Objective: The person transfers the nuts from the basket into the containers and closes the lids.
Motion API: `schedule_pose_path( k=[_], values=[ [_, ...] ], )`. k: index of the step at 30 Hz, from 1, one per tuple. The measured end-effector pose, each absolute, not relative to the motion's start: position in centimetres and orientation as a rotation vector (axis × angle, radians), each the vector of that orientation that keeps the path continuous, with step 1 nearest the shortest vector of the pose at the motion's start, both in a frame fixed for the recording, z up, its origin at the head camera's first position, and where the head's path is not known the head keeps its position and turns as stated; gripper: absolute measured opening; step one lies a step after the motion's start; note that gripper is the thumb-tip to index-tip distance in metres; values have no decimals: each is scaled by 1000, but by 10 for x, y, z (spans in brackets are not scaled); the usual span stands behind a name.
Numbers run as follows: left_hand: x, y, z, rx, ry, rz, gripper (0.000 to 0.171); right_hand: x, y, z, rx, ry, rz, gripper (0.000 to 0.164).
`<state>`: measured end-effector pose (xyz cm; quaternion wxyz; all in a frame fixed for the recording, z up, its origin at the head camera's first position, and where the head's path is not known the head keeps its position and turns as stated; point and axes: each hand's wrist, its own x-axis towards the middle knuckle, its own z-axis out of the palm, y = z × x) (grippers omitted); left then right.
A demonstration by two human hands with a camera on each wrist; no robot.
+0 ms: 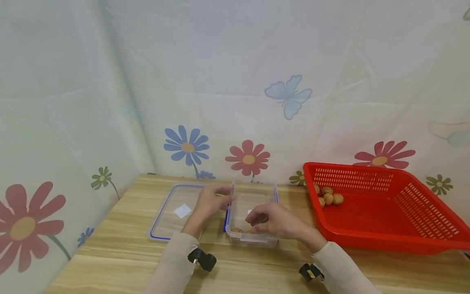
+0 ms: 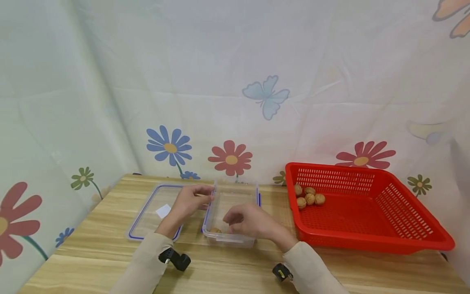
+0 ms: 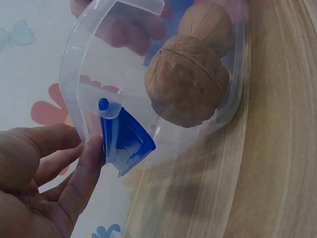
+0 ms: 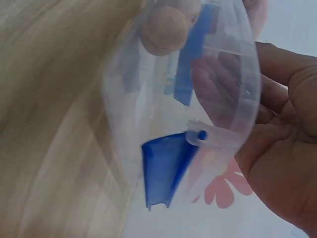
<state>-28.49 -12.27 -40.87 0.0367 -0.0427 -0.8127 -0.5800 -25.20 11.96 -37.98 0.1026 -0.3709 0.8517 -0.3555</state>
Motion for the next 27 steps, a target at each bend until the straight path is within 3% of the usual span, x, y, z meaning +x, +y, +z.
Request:
schedule_pose_path(
  k=[27],
  values=[
    [-284,-122,-407,-129,-2473,-1807,31,-240,145,-322,-1066,2660,-1075,25]
  ],
)
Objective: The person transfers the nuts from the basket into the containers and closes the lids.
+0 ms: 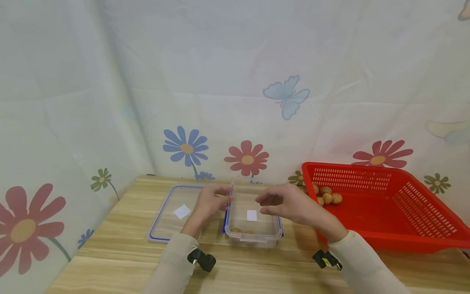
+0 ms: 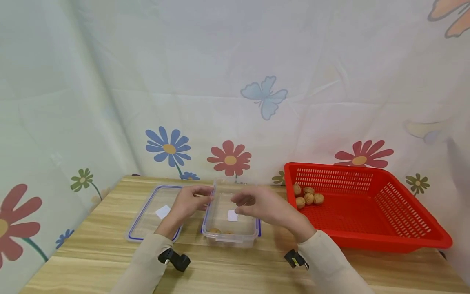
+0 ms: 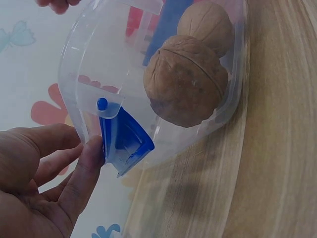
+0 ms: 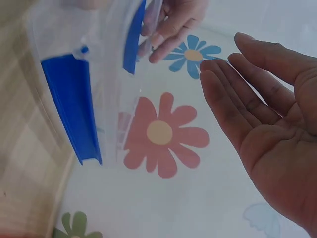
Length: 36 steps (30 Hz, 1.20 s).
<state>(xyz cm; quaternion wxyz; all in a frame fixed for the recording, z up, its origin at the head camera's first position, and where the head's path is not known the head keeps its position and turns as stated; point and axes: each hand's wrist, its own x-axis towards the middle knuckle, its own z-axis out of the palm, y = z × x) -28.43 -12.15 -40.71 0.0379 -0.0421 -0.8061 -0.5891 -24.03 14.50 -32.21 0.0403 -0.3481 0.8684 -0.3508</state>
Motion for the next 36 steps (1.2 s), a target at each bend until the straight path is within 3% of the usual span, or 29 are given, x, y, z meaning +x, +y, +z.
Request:
schedule_pose_path(
  k=[19,36],
  values=[
    [-285,-122,-408,-136,-2462,-1825,31,-248,181,-280,-946,2856,-998,31],
    [-285,-122,-410,-117,-2479,-1819,31,-284,236,-268,-826,2968,-916,31]
  ],
)
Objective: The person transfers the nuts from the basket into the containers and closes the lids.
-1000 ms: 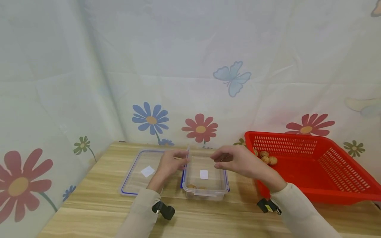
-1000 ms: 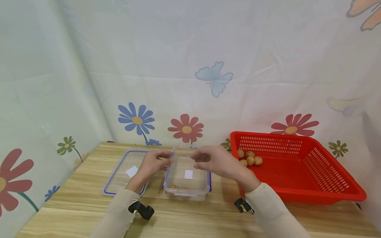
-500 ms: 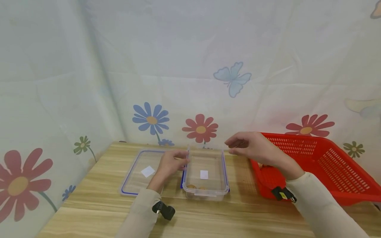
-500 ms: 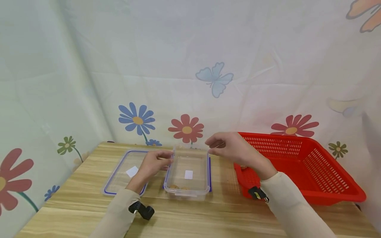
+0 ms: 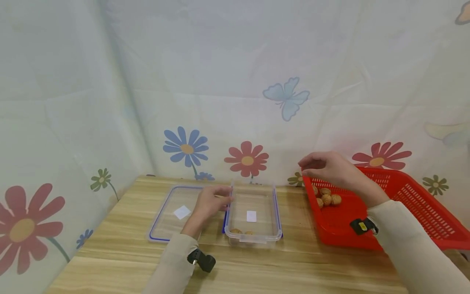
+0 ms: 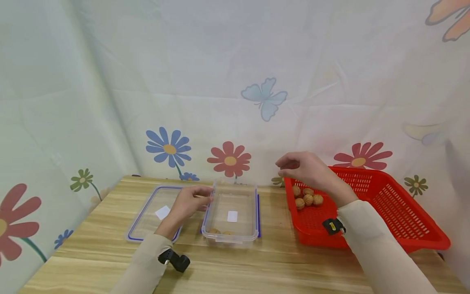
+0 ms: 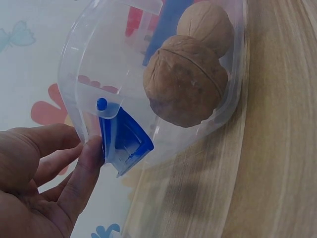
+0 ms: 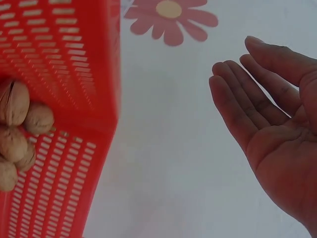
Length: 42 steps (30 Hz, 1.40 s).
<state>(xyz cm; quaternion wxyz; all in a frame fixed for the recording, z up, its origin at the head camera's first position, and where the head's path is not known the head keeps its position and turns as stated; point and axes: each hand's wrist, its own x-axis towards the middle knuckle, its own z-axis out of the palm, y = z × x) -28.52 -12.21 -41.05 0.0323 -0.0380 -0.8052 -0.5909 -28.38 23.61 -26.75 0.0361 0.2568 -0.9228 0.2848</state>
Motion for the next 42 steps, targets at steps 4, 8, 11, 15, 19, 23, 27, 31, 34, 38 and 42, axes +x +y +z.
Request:
schedule_pose_path(
  k=[4,8,11,15,19,23,27,31,34,38,42],
  values=[
    [-285,-122,-410,-110,-2475,-1825,32,-291,248,-270,752,-2857,859,34],
    [-284,-121,-408,-115,-2461,-1830,32,-297,259,-274,700,-2881,852,39],
    [-284,-121,-409,-120,-2455,-1835,32,-303,265,-276,676,-2891,852,41],
    [-284,-122,-410,-118,-2453,-1844,31,-310,274,-281,652,-2907,846,40],
    [-283,-122,-409,-119,-2452,-1841,31,-317,283,-286,631,-2924,836,41],
    [-283,-122,-408,-120,-2454,-1834,31,-322,294,-292,604,-2944,821,42],
    [-283,-122,-407,-127,-2458,-1828,31,-326,304,-299,567,-2964,834,42],
    [-283,-122,-408,-135,-2455,-1833,30,-329,313,-307,537,-2988,861,41],
    [-284,-122,-409,-133,-2455,-1833,30,-331,320,-313,509,-3019,882,42],
    [-284,-122,-409,-126,-2457,-1830,31,-333,328,-321,483,-3062,909,43],
    [-284,-122,-410,-124,-2465,-1817,30,-335,335,-329,487,-3092,932,42]
  ],
)
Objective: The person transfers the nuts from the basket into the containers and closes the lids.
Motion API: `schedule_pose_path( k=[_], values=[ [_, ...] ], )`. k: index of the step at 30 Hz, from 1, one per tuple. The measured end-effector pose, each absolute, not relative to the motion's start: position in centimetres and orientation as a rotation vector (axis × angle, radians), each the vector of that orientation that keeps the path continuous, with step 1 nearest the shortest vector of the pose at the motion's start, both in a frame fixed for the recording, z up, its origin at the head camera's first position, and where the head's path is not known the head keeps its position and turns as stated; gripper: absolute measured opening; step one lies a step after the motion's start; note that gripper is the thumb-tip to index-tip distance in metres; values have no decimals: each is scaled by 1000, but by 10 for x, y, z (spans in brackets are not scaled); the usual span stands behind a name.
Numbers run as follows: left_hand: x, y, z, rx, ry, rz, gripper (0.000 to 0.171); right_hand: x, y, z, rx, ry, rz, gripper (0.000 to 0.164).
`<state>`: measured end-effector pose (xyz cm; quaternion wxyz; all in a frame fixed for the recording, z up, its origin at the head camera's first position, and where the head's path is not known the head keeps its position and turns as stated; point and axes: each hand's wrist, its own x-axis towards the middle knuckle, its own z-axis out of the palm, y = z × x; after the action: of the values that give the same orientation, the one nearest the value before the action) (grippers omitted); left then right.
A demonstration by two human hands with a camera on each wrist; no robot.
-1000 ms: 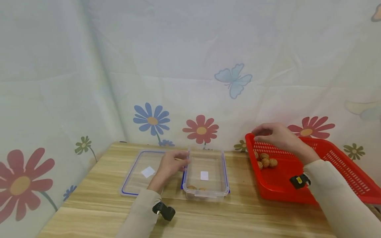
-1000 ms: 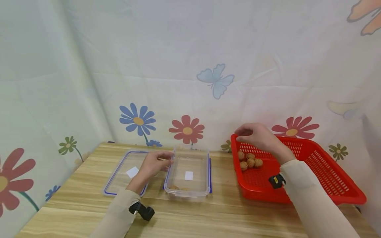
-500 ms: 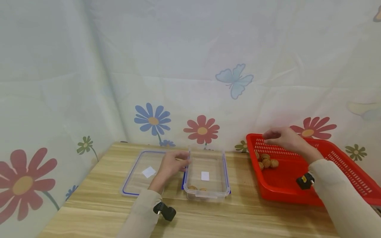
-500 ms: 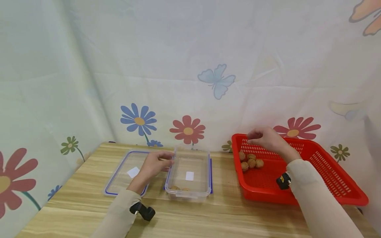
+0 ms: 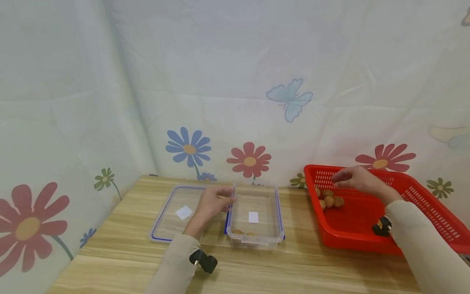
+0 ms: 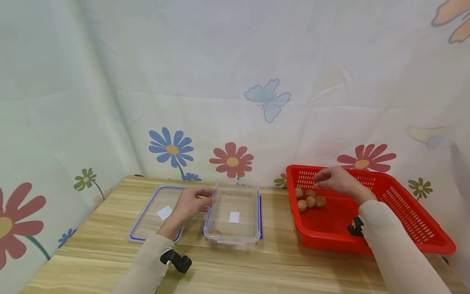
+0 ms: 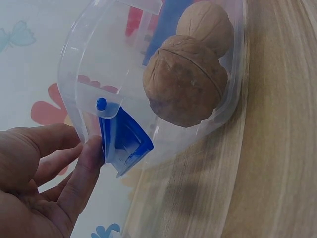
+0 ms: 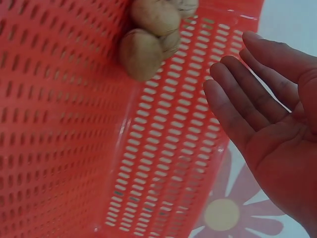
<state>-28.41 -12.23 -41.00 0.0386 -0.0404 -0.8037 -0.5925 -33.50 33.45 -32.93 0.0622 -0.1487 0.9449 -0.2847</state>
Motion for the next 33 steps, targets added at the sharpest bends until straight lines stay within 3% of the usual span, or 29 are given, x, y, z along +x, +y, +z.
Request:
schedule_pose_path(
  k=[33],
  values=[
    [-284,-121,-409,-105,-2456,-1826,29,-343,344,-350,-425,2709,-614,35]
  ],
)
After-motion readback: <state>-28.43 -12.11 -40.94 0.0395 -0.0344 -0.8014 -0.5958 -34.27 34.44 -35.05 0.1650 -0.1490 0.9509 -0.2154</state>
